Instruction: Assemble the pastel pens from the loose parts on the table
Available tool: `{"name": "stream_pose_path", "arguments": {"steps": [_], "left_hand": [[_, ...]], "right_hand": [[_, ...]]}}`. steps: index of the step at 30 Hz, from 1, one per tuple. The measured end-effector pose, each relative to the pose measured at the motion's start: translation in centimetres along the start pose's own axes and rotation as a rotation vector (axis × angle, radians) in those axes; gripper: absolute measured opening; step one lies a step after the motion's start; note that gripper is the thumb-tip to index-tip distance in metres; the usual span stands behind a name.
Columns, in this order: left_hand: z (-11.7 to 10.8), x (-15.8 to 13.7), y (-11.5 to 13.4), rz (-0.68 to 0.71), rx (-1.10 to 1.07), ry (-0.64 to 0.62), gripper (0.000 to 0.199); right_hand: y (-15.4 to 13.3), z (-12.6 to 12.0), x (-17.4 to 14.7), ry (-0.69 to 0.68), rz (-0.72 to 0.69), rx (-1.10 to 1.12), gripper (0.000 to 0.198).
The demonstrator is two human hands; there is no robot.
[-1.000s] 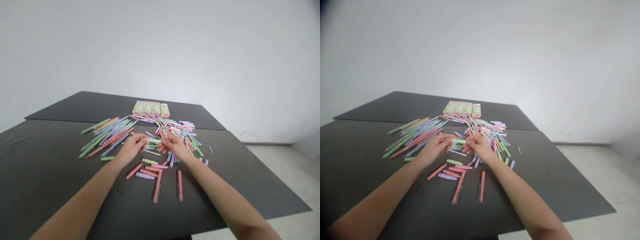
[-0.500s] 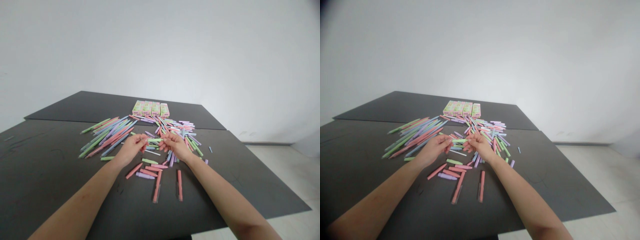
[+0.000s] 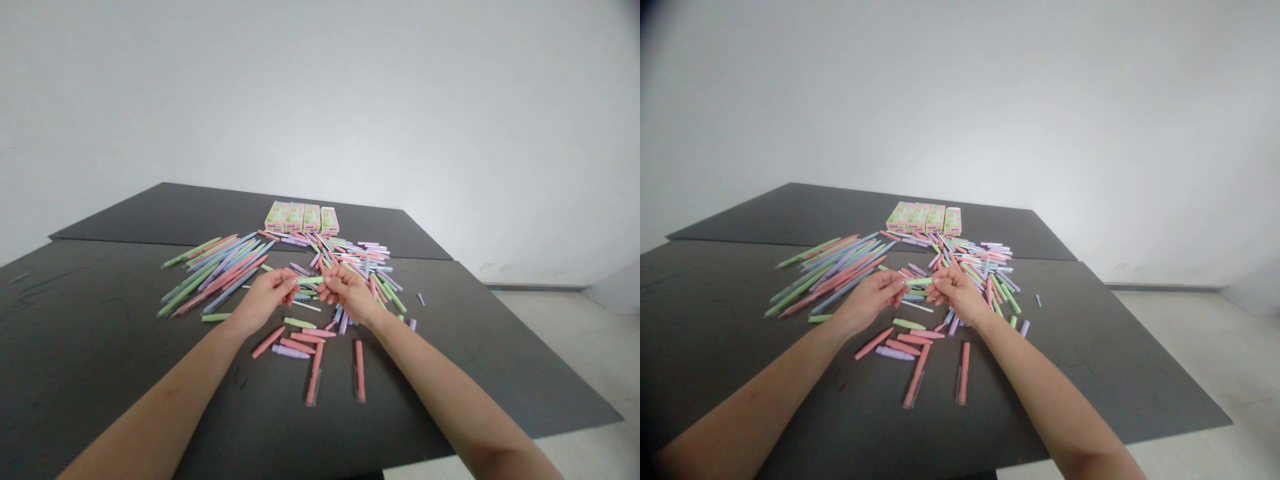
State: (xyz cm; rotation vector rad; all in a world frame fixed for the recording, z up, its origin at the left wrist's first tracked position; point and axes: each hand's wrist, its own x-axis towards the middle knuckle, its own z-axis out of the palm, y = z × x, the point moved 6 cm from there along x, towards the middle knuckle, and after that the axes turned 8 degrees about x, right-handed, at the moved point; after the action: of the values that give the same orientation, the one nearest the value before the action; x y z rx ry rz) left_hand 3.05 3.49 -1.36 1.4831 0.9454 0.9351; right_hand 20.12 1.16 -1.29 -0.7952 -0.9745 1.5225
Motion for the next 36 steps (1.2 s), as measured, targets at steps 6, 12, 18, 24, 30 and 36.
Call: {"name": "stream_pose_path", "arguments": {"steps": [6,12,18,24,30,36], "left_hand": [[0.3,-0.1,-0.2,-0.021,-0.032,-0.049,0.02],[0.5,-0.2,-0.5,-0.059,-0.013,-0.108,0.024],[0.8,-0.2,-0.6,-0.068,-0.034,-0.12,0.027],[0.8,-0.2,-0.5,-0.093,-0.084,-0.105,0.028],[0.3,-0.1,-0.6,-0.099,-0.144,-0.046,0.028],[-0.3,0.3,-0.7,-0.077,-0.169,0.019,0.031]], "right_hand": [[0.3,0.3,-0.2,-0.002,0.065,0.109,0.03],[0.8,-0.1,-0.1,-0.006,0.098,0.147,0.028],[0.8,0.1,-0.1,-0.022,0.086,0.137,0.026],[0.8,-0.1,0.2,0.004,0.058,0.017,0.031],[0.0,0.0,-0.2,-0.013,-0.246,-0.941,0.01],[0.8,1.9,-1.0,-0.192,-0.354,-1.382,0.009]]}}
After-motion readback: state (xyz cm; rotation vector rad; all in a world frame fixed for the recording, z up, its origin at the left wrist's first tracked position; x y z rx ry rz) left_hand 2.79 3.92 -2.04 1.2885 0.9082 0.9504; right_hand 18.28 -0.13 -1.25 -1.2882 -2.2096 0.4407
